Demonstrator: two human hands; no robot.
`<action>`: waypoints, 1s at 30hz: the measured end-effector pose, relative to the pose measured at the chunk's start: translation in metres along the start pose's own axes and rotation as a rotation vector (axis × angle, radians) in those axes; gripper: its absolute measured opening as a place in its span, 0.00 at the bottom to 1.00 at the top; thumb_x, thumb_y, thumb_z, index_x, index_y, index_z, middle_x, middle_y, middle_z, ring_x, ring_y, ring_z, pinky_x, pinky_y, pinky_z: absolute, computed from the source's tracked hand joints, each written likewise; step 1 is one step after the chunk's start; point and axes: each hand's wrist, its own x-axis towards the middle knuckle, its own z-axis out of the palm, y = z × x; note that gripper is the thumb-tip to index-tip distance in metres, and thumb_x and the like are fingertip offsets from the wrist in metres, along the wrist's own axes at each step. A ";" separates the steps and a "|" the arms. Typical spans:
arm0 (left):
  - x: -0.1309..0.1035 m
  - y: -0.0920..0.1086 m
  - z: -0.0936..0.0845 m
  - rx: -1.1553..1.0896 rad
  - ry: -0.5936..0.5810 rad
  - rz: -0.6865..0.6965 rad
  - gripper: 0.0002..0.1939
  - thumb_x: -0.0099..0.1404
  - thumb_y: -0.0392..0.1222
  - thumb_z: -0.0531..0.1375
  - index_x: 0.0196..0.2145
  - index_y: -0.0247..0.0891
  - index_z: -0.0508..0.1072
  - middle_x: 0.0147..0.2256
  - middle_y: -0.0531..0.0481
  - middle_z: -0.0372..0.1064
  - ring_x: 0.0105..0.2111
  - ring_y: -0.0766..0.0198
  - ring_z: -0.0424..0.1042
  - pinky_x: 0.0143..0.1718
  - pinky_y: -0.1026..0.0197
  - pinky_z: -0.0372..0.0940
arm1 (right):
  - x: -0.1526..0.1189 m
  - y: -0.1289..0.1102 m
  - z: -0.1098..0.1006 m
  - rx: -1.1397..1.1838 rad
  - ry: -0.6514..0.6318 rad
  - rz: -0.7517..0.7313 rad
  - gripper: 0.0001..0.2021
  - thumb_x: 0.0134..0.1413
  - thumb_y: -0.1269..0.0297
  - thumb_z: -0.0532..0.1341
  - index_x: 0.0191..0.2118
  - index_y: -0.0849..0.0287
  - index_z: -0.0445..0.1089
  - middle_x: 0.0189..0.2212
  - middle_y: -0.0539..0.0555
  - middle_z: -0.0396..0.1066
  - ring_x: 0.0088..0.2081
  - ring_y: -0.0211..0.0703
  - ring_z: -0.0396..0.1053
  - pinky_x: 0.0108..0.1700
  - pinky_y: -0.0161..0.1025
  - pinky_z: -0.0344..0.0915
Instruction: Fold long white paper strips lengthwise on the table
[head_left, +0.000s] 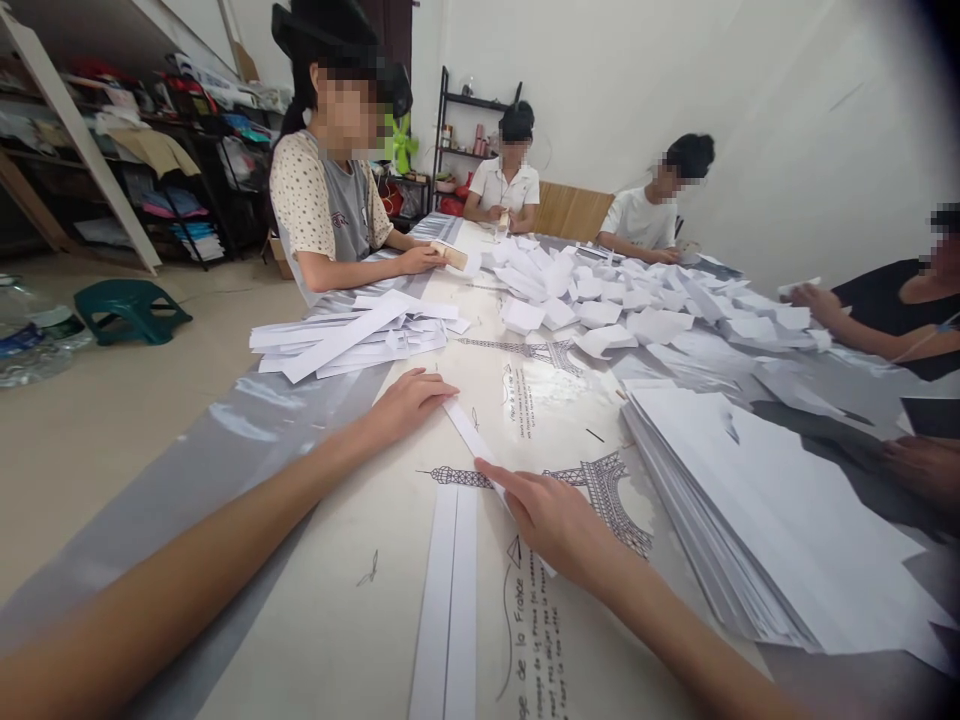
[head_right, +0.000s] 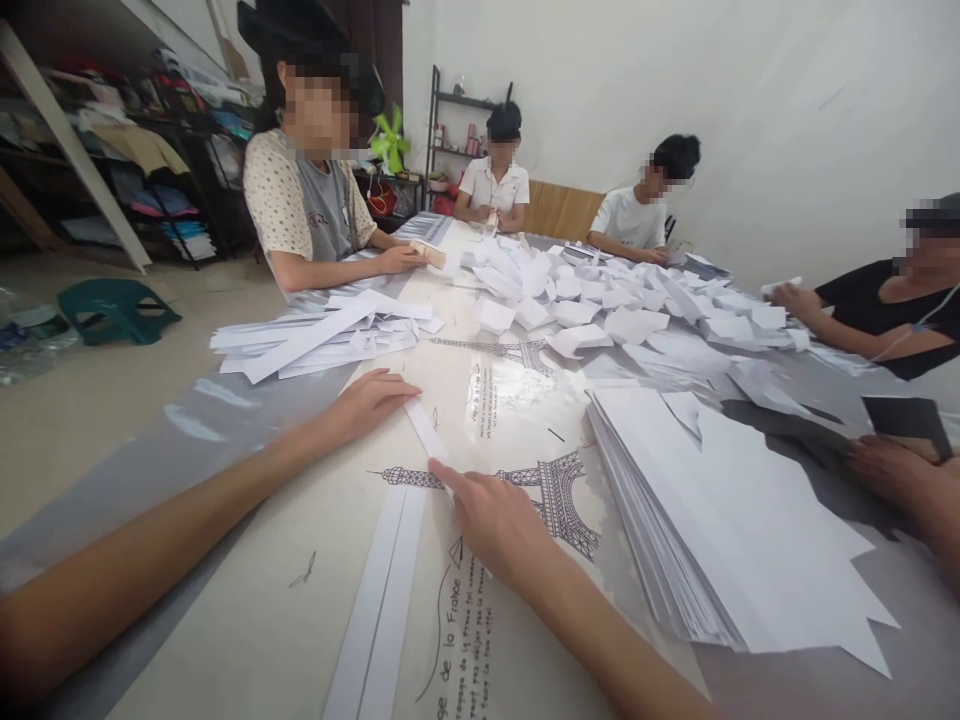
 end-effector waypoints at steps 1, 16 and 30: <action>-0.001 -0.002 -0.001 -0.010 -0.017 0.007 0.19 0.76 0.43 0.47 0.50 0.43 0.77 0.45 0.49 0.76 0.45 0.58 0.73 0.64 0.47 0.53 | 0.000 0.000 -0.001 0.003 -0.001 -0.002 0.30 0.62 0.77 0.47 0.68 0.53 0.61 0.33 0.55 0.75 0.28 0.40 0.66 0.27 0.35 0.50; 0.000 -0.006 0.000 -0.068 0.045 0.004 0.19 0.72 0.40 0.49 0.48 0.43 0.79 0.41 0.47 0.77 0.44 0.56 0.73 0.49 0.53 0.67 | 0.000 0.001 0.001 -0.002 0.014 -0.027 0.29 0.63 0.76 0.46 0.67 0.54 0.62 0.30 0.55 0.74 0.27 0.40 0.65 0.26 0.35 0.48; 0.000 -0.005 -0.001 -0.167 0.064 -0.047 0.16 0.69 0.39 0.53 0.45 0.41 0.80 0.45 0.48 0.79 0.46 0.57 0.76 0.50 0.54 0.69 | -0.001 -0.001 -0.002 -0.003 -0.004 -0.010 0.29 0.63 0.77 0.46 0.67 0.54 0.62 0.28 0.53 0.73 0.25 0.39 0.62 0.26 0.34 0.49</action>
